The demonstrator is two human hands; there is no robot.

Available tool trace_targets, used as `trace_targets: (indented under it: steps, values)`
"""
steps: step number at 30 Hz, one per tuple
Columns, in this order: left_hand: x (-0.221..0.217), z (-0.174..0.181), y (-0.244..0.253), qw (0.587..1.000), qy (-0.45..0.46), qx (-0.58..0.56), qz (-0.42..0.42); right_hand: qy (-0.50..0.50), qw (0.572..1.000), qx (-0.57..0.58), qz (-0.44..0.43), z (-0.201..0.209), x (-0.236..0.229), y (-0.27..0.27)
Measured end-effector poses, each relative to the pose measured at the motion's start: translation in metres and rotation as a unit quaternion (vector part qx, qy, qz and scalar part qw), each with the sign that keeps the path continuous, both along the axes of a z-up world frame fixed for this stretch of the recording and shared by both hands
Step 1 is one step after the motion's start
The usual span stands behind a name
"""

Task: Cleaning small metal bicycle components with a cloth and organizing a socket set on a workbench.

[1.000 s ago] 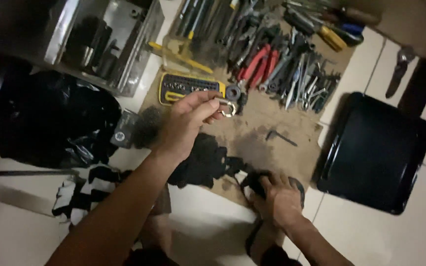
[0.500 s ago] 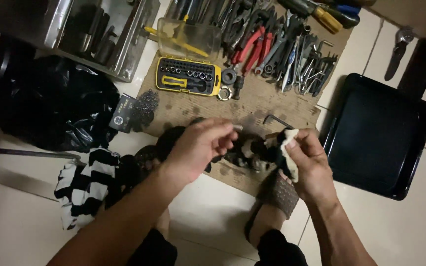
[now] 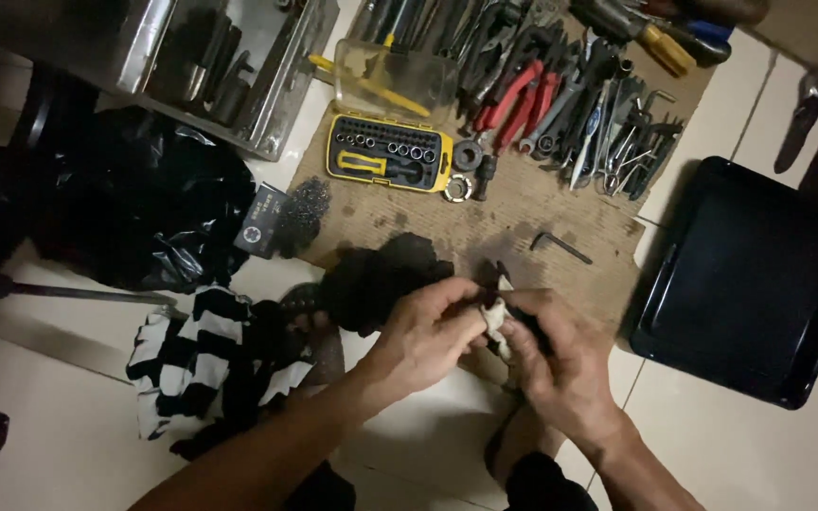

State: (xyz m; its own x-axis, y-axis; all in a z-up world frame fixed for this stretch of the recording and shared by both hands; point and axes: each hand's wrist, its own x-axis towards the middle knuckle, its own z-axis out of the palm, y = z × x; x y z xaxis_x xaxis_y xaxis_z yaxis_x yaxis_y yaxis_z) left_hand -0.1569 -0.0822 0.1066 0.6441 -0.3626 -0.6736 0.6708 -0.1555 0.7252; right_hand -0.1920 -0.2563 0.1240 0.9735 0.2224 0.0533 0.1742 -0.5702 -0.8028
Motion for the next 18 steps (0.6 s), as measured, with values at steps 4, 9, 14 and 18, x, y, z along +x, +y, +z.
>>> trace_targets:
  steps: [4, 9, 14, 18]
  values:
    - [-0.003, 0.007, 0.011, 0.986, -0.103, 0.064, -0.112, -0.059, 0.997, -0.035, 0.033, -0.007, -0.008, -0.001]
    - [-0.014, -0.008, 0.019, 0.895, -0.437, 0.019, -0.090, 0.115, 0.986, 0.093, -0.077, -0.004, -0.013, 0.005]
    - [-0.018, -0.012, 0.023, 0.830, -0.543, 0.090, -0.092, 0.336, 0.858, 0.343, -0.181, -0.019, -0.003, 0.006]
    - [-0.013, -0.012, 0.022, 0.816, -0.553, 0.139, -0.097, 0.405, 0.787, 0.409, -0.220, -0.015, 0.005, 0.012]
